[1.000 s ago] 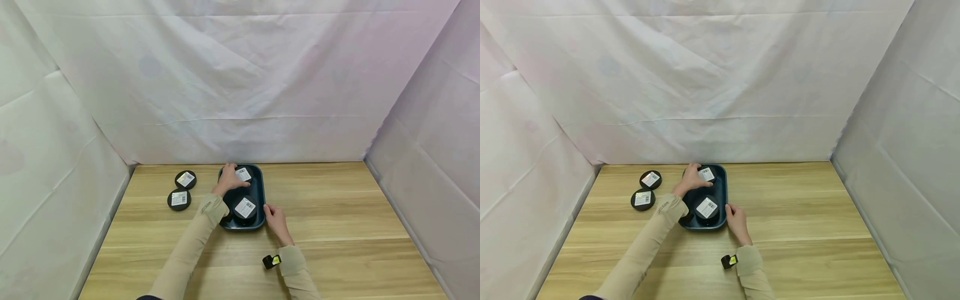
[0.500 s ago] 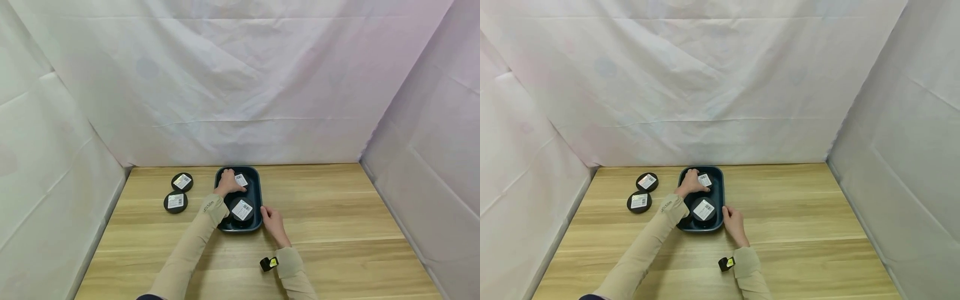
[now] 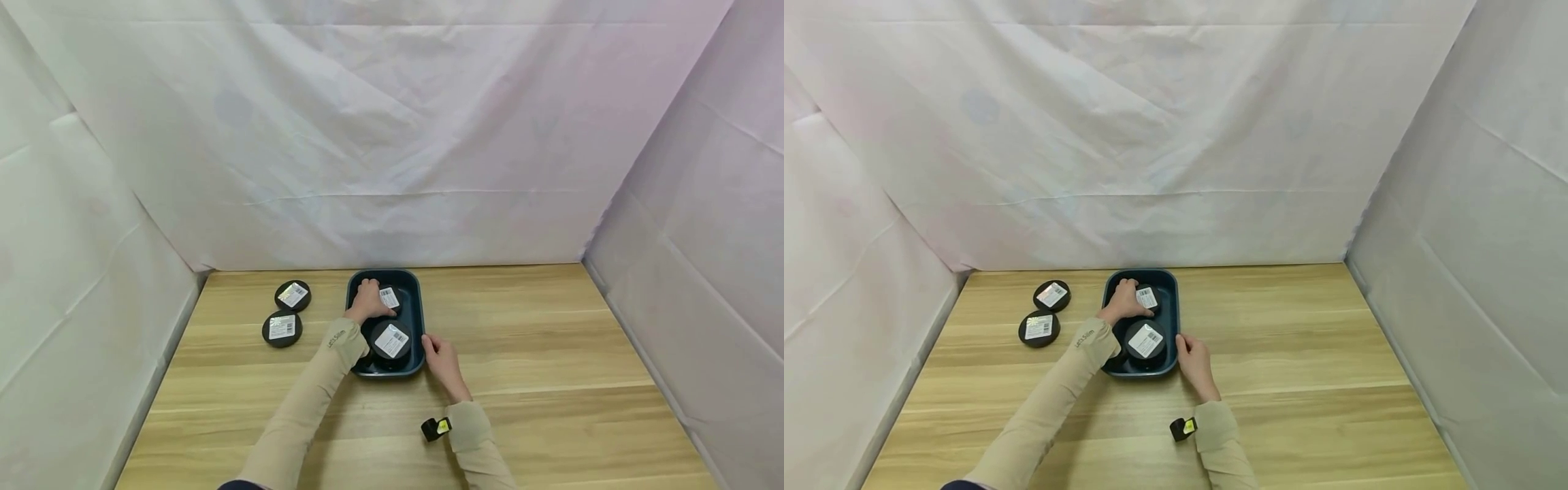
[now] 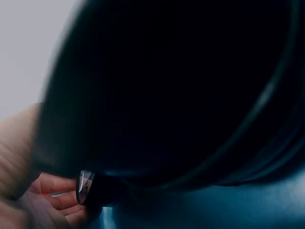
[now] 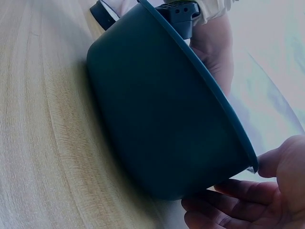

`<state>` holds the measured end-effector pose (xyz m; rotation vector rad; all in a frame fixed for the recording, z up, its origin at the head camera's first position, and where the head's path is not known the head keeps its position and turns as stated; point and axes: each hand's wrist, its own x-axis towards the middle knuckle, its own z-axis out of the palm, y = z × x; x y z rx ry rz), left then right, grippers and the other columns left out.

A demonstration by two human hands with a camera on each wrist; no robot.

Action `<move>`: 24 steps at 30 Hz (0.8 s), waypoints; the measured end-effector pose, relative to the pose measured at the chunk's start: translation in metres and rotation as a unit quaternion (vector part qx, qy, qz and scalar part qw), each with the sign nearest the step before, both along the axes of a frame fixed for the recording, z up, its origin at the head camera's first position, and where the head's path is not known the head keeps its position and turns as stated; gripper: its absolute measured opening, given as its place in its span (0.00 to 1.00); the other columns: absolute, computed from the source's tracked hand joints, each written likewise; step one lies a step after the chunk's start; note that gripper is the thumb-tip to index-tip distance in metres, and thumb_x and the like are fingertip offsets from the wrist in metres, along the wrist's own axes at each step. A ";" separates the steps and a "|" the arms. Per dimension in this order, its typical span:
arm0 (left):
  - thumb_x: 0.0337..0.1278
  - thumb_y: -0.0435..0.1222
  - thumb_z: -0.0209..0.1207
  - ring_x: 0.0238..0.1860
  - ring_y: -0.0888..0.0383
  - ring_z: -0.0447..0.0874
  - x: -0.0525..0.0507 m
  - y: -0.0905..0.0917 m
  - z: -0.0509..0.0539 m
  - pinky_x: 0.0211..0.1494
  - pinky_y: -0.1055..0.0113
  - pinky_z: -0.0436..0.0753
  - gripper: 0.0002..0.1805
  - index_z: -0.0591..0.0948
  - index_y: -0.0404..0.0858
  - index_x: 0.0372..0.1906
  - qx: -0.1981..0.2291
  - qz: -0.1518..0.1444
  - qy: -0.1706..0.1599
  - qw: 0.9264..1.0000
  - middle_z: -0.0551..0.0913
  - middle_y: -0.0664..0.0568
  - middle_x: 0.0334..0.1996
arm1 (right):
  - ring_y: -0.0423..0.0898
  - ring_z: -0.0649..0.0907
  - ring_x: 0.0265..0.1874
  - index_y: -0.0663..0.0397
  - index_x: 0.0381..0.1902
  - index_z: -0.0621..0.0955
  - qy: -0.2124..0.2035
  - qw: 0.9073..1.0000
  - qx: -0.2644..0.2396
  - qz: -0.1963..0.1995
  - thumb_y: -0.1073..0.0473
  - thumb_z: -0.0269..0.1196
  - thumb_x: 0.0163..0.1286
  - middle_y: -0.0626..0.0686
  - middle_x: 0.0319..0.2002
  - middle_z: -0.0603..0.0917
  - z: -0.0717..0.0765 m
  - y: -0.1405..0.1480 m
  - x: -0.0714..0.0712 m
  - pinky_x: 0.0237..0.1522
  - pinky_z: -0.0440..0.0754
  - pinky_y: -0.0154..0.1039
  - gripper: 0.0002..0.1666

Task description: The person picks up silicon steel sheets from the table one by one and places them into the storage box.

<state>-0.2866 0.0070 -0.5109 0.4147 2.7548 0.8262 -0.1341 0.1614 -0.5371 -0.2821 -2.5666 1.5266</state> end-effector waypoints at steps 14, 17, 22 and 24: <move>0.31 0.39 0.76 0.49 0.44 0.69 0.005 0.003 -0.007 0.55 0.55 0.74 0.43 0.69 0.25 0.55 0.020 -0.003 0.001 1.000 0.70 0.36 0.49 | 0.52 0.80 0.41 0.72 0.47 0.80 -0.008 1.000 -0.005 0.002 0.60 0.53 0.72 0.63 0.42 0.83 0.002 0.004 0.004 0.48 0.79 0.50 0.18; 0.31 0.40 0.76 0.49 0.45 0.69 0.005 0.004 -0.011 0.56 0.55 0.74 0.43 0.69 0.25 0.56 0.020 -0.006 -0.001 1.000 0.70 0.36 0.49 | 0.53 0.80 0.43 0.72 0.47 0.80 -0.010 1.000 -0.006 0.001 0.60 0.53 0.72 0.64 0.44 0.83 0.002 0.004 0.004 0.49 0.78 0.51 0.18; 0.32 0.40 0.76 0.49 0.45 0.69 0.006 0.002 -0.013 0.56 0.55 0.74 0.43 0.69 0.25 0.56 0.022 -0.004 -0.009 1.000 0.70 0.36 0.49 | 0.57 0.80 0.48 0.73 0.47 0.80 -0.010 1.000 -0.003 0.004 0.61 0.53 0.72 0.66 0.45 0.82 0.001 0.004 0.004 0.51 0.77 0.52 0.18; 0.32 0.41 0.76 0.49 0.45 0.69 0.005 0.001 -0.013 0.56 0.55 0.74 0.43 0.69 0.25 0.56 0.022 -0.005 -0.011 1.000 0.70 0.36 0.49 | 0.58 0.80 0.49 0.73 0.47 0.80 -0.010 1.000 -0.001 0.005 0.61 0.53 0.72 0.66 0.46 0.82 0.001 0.003 0.003 0.51 0.77 0.52 0.18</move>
